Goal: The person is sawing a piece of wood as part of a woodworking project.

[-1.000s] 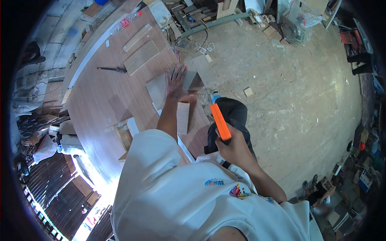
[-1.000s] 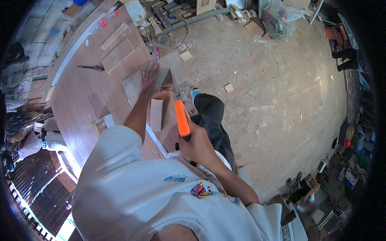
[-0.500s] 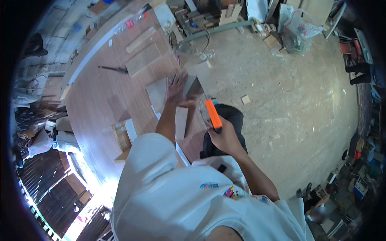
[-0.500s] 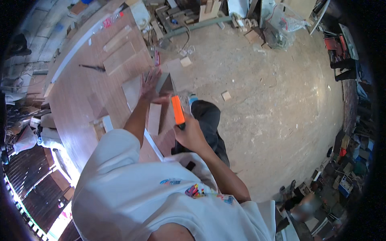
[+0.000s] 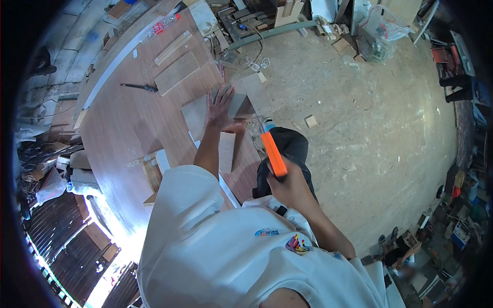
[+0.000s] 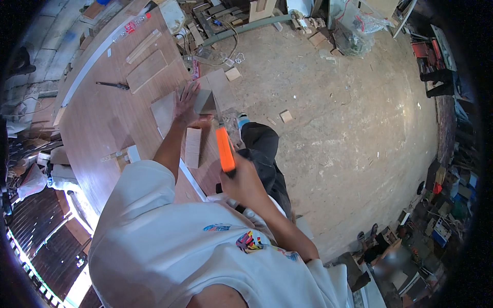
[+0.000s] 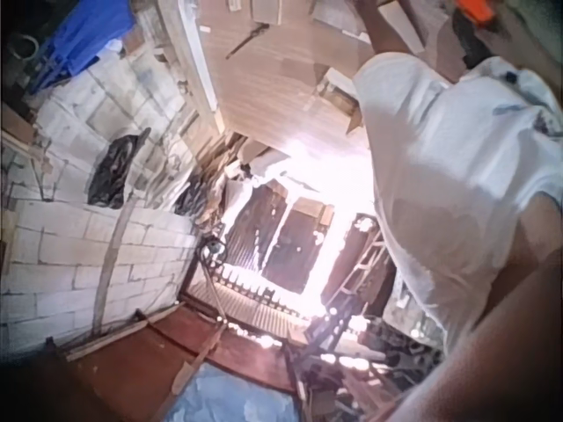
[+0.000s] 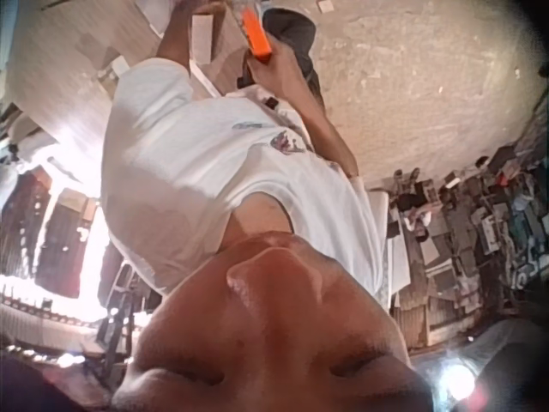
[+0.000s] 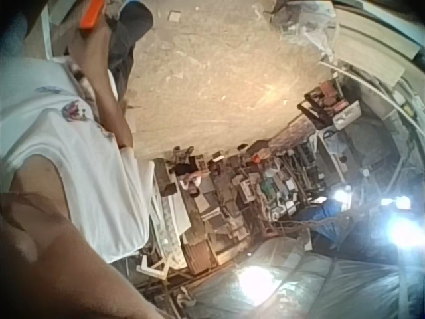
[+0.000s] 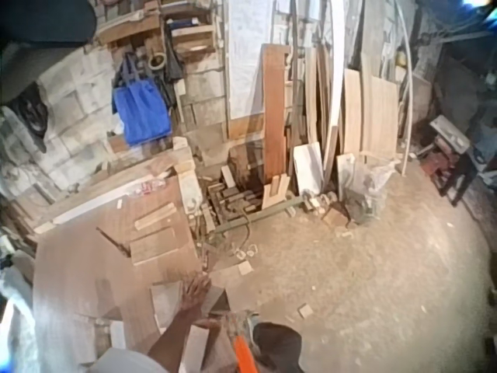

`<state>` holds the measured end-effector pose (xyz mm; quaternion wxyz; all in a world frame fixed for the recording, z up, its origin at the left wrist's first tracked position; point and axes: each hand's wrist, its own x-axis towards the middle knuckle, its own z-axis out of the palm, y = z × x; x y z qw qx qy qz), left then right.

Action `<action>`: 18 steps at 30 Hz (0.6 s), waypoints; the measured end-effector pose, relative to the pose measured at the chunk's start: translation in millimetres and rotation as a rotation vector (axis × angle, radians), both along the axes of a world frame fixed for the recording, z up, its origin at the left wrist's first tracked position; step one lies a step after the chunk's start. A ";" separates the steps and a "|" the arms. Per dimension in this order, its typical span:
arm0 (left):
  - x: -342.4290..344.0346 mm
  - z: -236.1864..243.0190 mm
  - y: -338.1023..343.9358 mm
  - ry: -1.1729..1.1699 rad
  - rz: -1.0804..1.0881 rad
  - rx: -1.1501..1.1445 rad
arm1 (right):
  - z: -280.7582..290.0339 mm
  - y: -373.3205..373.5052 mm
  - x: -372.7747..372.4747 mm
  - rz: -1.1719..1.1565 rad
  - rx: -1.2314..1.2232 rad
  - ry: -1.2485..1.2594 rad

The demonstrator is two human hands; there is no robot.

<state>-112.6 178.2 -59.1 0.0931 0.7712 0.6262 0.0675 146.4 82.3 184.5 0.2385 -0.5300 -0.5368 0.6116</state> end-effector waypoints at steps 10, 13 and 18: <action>-4.3 -21.6 10.3 0.298 -0.039 0.084 | -117.8 72.6 -41.3 -0.026 0.085 0.003; -10.6 -19.6 -1.0 0.242 -0.039 0.046 | -115.0 68.5 -55.0 -0.042 0.082 -0.038; -8.0 -4.5 -13.4 0.012 -0.023 0.079 | -34.8 -3.7 3.1 0.033 0.016 -0.009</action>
